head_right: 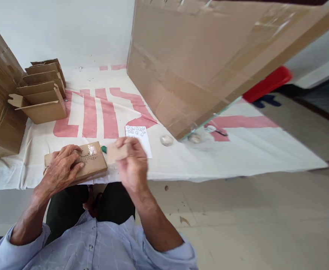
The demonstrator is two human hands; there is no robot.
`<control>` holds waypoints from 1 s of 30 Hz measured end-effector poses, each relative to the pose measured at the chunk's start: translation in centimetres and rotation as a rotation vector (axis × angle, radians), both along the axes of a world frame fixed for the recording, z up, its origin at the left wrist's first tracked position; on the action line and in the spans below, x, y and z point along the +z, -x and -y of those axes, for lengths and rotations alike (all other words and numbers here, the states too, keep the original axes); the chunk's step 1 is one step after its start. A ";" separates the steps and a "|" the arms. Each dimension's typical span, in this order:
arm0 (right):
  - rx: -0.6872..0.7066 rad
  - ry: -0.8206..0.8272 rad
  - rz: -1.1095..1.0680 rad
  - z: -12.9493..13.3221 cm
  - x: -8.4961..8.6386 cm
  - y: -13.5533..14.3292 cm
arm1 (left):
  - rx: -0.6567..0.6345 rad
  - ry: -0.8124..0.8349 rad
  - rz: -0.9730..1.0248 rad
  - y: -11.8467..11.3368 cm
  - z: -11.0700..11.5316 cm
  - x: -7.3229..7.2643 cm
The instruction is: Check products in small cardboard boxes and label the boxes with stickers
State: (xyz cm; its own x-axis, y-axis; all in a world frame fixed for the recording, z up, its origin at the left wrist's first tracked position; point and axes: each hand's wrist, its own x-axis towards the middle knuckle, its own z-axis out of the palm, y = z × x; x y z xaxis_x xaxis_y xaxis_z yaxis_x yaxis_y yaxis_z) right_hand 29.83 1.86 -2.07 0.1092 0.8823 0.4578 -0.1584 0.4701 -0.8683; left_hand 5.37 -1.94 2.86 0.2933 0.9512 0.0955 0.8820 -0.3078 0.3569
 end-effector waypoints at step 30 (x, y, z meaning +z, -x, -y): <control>-0.494 0.432 0.287 -5.1 -13.1 -17.2 | -0.110 -0.263 -0.026 5.9 -2.7 -2.9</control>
State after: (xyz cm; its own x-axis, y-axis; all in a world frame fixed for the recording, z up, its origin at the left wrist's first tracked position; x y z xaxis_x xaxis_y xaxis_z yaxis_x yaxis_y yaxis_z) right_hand 47.01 6.94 -15.18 0.4706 0.8697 0.1488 0.2464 0.0324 -0.9686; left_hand -0.51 0.81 0.00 0.3989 0.8571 0.3260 0.8459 -0.4812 0.2301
